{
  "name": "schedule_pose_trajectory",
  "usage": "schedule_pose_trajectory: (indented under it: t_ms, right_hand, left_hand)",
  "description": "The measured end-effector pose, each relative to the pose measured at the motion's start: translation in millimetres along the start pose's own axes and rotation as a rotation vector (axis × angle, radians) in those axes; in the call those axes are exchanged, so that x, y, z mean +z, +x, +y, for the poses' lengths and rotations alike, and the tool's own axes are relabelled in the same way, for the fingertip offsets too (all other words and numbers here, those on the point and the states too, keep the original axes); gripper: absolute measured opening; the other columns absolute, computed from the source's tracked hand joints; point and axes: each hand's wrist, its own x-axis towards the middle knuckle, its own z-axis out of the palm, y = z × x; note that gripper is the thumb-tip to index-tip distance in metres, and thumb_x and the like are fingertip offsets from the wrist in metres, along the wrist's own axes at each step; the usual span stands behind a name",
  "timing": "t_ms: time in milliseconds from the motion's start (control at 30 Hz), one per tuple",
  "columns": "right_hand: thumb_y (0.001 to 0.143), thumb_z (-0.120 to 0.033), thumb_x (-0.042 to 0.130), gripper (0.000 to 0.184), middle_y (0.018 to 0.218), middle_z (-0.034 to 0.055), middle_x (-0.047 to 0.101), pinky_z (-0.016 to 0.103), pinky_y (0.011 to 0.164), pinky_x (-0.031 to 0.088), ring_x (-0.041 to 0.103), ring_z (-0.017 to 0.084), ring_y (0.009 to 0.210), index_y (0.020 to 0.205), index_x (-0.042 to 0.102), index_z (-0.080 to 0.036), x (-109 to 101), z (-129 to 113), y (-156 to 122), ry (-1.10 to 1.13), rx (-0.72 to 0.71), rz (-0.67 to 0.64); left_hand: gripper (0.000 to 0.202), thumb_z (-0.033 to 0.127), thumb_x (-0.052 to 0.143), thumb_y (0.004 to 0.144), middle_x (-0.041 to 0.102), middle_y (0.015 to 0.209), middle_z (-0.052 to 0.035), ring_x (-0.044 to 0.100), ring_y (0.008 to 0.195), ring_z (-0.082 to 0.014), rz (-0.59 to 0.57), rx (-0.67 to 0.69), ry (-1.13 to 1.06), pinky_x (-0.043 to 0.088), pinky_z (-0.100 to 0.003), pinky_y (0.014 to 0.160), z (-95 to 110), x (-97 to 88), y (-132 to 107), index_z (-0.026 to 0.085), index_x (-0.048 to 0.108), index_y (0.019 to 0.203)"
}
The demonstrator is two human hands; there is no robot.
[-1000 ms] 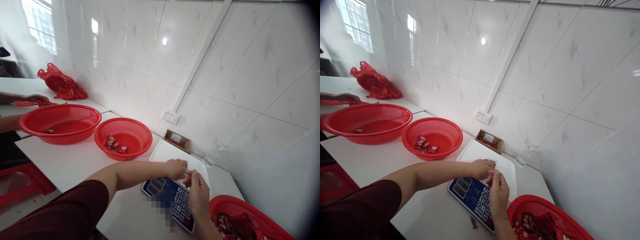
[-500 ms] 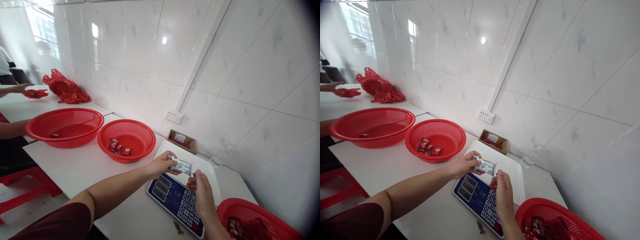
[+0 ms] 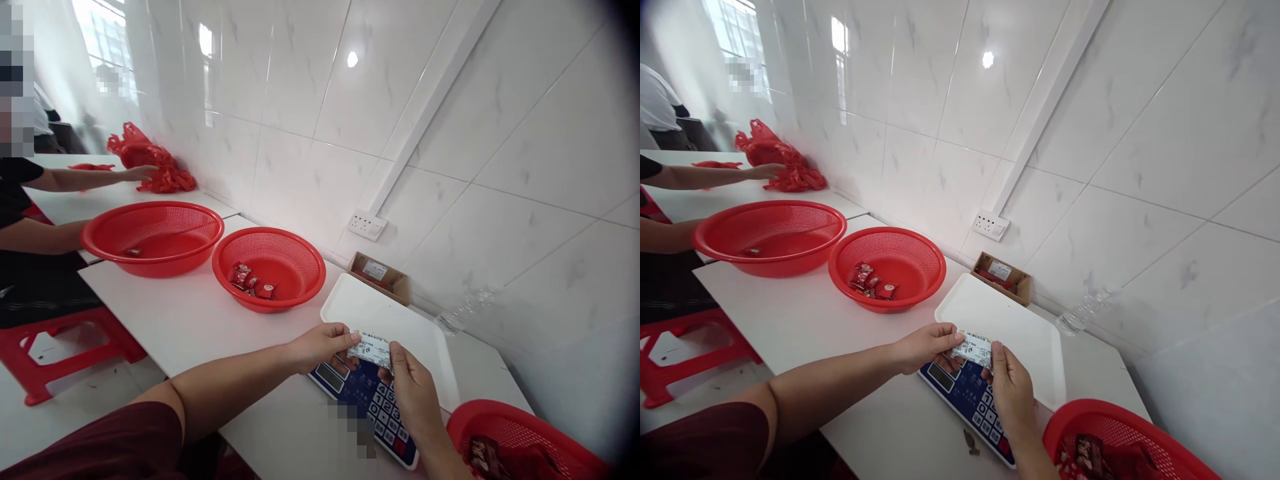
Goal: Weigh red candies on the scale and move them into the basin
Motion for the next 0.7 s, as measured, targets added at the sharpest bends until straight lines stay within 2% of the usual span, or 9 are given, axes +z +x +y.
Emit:
schedule_pose_trajectory:
  t_ms: [100,267,400,500,600,700]
  right_hand:
    - [0.072,-0.072,0.039,0.055,0.049,-0.0008,0.054,0.028,0.048,0.041,0.049,0.016,0.049,0.064,0.055,-0.02,0.5,-3.3,-1.6,-0.018,-0.002,0.008]
    - [0.074,-0.069,0.043,0.053,0.069,0.0019,0.062,0.028,0.056,0.047,0.056,0.018,0.062,0.079,0.058,-0.019,2.8,3.3,0.7,0.096,0.019,-0.069]
    - [0.074,-0.064,0.047,0.047,0.065,0.0005,0.06,0.026,0.054,0.045,0.054,0.017,0.06,0.081,0.058,-0.019,2.9,11.0,3.3,0.114,0.014,-0.092]
    - [0.075,-0.063,0.048,0.046,0.062,-0.0003,0.058,0.025,0.052,0.044,0.053,0.015,0.059,0.082,0.059,-0.019,2.6,13.7,4.0,0.097,-0.008,-0.076]
    - [0.074,-0.062,0.048,0.046,0.063,0.0,0.058,0.024,0.053,0.045,0.053,0.015,0.06,0.083,0.059,-0.019,2.6,13.6,4.2,0.078,-0.002,-0.08]
    - [0.073,-0.064,0.048,0.047,0.065,0.0007,0.059,0.025,0.053,0.046,0.054,0.016,0.061,0.083,0.06,-0.019,2.2,12.3,4.5,0.065,0.005,-0.091]
  left_hand:
    - [0.051,0.061,0.064,0.062,0.056,0.06,0.0029,0.053,0.052,-0.0085,0.017,0.035,0.027,0.043,-0.022,0.054,-0.2,0.9,-1.1,0.015,0.045,0.074]
    - [0.049,0.059,0.066,0.061,0.054,0.066,0.0036,0.052,0.056,-0.008,0.078,0.152,0.102,0.04,-0.021,0.054,-1.5,1.5,-2.6,0.016,0.046,0.074]
    - [0.045,0.057,0.064,0.065,0.05,0.064,0.004,0.049,0.057,-0.0085,0.17,0.269,0.193,0.039,-0.021,0.054,-1.2,-5.7,-6.0,0.016,0.045,0.073]
    - [0.035,0.048,0.062,0.073,0.054,0.07,0.0007,0.051,0.064,-0.0111,0.31,0.45,0.401,0.041,-0.023,0.059,13.0,-20.5,-14.6,0.015,0.051,0.078]
    - [0.022,0.035,0.062,0.076,0.06,0.083,-0.0028,0.055,0.077,-0.0148,0.482,0.628,0.715,0.043,-0.025,0.069,37.6,-44.9,-27.6,0.016,0.057,0.086]
    - [0.015,0.026,0.06,0.076,0.062,0.088,-0.0022,0.056,0.081,-0.0157,0.649,0.629,0.996,0.042,-0.025,0.071,59.2,-72.9,-39.9,0.019,0.06,0.089]
